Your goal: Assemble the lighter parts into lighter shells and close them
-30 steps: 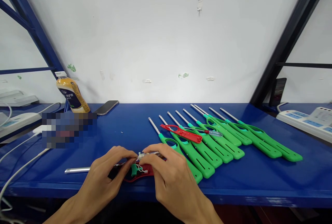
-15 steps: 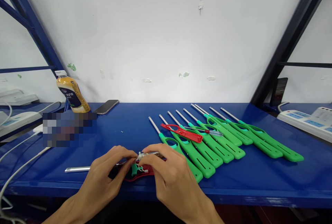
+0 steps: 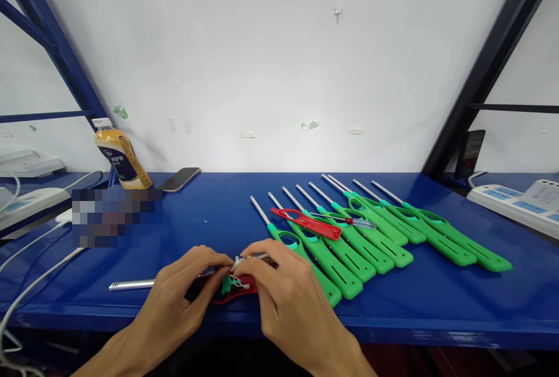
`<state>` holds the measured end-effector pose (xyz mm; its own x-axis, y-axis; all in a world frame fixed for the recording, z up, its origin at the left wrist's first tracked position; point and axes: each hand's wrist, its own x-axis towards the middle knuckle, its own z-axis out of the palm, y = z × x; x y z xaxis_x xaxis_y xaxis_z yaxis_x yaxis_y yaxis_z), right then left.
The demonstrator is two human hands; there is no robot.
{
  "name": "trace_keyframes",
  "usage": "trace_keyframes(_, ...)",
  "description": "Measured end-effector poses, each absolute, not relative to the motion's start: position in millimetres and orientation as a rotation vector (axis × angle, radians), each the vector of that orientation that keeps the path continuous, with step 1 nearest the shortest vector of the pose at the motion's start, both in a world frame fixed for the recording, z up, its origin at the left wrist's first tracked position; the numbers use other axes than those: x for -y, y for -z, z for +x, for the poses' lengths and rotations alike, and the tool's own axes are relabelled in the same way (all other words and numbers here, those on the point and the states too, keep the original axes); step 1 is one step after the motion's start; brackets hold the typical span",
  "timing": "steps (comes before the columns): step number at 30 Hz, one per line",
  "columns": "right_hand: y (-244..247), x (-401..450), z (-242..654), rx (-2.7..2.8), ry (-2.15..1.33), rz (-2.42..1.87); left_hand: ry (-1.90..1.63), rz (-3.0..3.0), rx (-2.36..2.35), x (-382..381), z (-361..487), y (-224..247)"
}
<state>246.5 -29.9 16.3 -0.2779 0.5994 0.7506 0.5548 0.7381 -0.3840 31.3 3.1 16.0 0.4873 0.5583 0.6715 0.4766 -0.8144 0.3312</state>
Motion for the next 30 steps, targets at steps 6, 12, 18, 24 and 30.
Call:
trace_keyframes(6, -16.1, 30.3, 246.4, 1.968, -0.018, -0.868, -1.291, 2.631, -0.892, -3.5, 32.7, -15.8)
trace_keyframes(12, -17.0, 30.8, 244.9, 1.94, 0.005, -0.852, -1.262, 2.626, -0.899, -3.2, 32.8, -17.2)
trace_keyframes(18, -17.5, 30.4, 244.7, 1.953, -0.015, -0.878, -1.238, 2.623, -0.922, -3.0, 33.0, -17.0)
trace_keyframes(24, -15.3, 31.0, 244.5, 2.017, -0.079, -0.92, -1.232, 2.639, -0.92, -3.9, 32.3, -16.6)
trace_keyframes(30, -10.0, 28.1, 242.6, 2.099, -0.124, -0.97, -1.201, 2.628, -0.944, -6.0, 32.5, -12.1)
